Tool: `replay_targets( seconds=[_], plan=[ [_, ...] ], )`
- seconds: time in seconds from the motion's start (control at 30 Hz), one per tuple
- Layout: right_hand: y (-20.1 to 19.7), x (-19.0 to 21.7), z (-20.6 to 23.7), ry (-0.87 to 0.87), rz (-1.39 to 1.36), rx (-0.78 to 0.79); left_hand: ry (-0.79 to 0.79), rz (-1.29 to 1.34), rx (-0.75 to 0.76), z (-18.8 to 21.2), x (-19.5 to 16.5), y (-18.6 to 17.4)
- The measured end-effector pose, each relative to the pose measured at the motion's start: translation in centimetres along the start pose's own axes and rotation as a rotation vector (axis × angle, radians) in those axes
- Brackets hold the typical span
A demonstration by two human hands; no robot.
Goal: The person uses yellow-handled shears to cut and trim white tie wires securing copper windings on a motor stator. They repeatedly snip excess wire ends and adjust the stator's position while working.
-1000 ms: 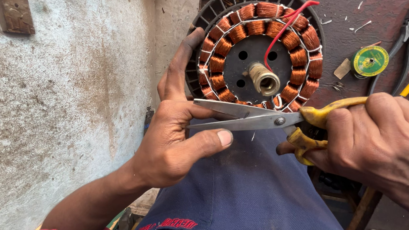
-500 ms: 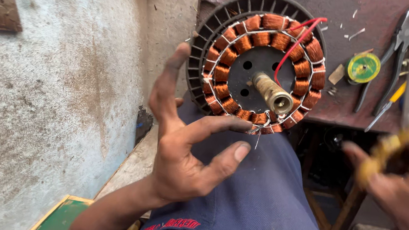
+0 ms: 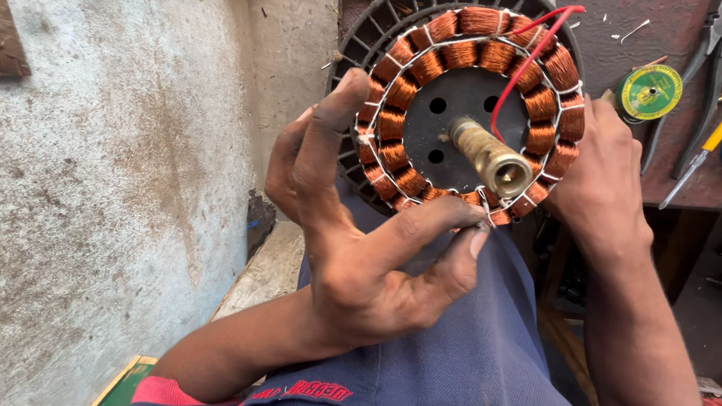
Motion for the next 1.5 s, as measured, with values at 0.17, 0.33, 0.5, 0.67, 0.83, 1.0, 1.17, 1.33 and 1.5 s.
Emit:
replay_targets(
  seconds=[0.17, 0.33, 0.5, 0.67, 0.83, 1.0, 1.17, 1.33, 1.5],
  plan=[
    [-6.7, 4.3, 2.2, -0.186, -0.08, -0.347, 0.057, -0.068, -0.058, -0.6, -0.2, 0.2],
    [-10.4, 7.5, 4.8, -0.251, -0.313, -0.367, 0.135, -0.071, -0.038, -0.9, -0.4, 0.2],
    [-10.3, 9.1, 3.9, -0.329, -0.413, -0.349, 0.21, -0.092, -0.039, -0.8, -0.5, 0.5],
    [-10.0, 8.9, 3.6, -0.338, -0.481, -0.367, 0.264, -0.141, -0.035, -0.4, -0.5, 0.7],
    [-9.4, 8.3, 3.7, -0.342, -0.521, -0.38, 0.342, -0.202, 0.006, -0.1, -0.4, 0.5],
    [-9.0, 8.3, 4.0, -0.283, -0.51, -0.369, 0.346, -0.196, 0.027, 0.1, -0.3, 0.6],
    [-8.7, 8.3, 4.2, -0.24, -0.537, -0.347, 0.334, -0.196, 0.023, 0.1, -0.4, 0.7],
    [-8.3, 8.5, 4.0, -0.144, -0.644, -0.297, 0.196, -0.096, 0.06, -0.2, -0.1, 0.8],
    [-9.1, 8.9, 3.2, -0.211, -0.636, -0.256, 0.176, -0.11, 0.067, -0.5, -0.1, 0.6]
  ],
)
Point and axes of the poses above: each hand's wrist, its own z-axis away from the middle knuckle, its own y-axis out of the palm, x = y × z, the point moved 4 cm from there along -z, towards the middle knuckle, and after that the axes turned 7 degrees about z, right-handed, at the moved point
